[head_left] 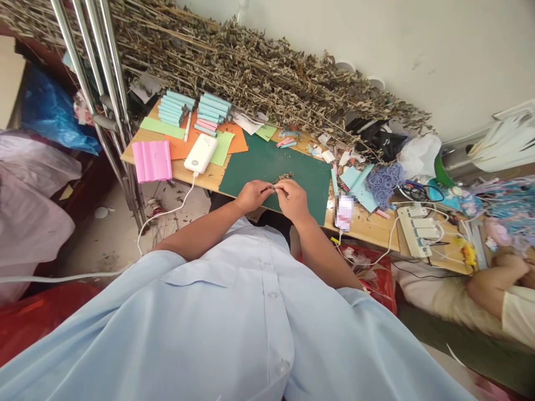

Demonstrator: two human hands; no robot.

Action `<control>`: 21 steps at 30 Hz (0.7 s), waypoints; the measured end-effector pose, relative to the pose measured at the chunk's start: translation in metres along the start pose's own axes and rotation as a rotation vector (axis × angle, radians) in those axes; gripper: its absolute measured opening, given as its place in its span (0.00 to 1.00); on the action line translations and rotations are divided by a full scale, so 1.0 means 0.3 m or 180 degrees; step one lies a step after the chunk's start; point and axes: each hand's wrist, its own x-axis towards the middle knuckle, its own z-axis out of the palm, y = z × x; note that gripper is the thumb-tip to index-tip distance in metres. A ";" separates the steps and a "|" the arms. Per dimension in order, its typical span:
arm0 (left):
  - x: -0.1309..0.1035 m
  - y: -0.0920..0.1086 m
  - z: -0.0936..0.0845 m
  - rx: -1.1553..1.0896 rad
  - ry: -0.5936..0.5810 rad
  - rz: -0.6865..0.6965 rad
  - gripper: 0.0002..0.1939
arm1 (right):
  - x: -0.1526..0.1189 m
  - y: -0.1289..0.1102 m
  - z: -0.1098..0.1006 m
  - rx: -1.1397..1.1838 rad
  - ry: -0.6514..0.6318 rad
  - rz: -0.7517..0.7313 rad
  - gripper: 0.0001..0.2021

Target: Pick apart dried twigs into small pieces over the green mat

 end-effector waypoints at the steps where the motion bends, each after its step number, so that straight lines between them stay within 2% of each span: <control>1: 0.000 0.002 -0.001 -0.0007 -0.0003 0.0001 0.15 | 0.003 -0.003 -0.001 0.0005 -0.0017 -0.0071 0.12; 9: 0.001 0.013 -0.007 -0.0073 -0.0005 0.0049 0.18 | 0.004 -0.005 -0.010 -0.0671 -0.0549 -0.0118 0.19; 14: 0.001 0.009 -0.003 -0.0043 0.0023 0.0014 0.18 | 0.017 -0.032 -0.015 -0.1066 -0.0741 0.0040 0.20; 21: 0.003 0.008 0.009 0.0021 0.0143 -0.0172 0.15 | 0.017 -0.045 -0.026 -0.0837 -0.0815 0.0187 0.22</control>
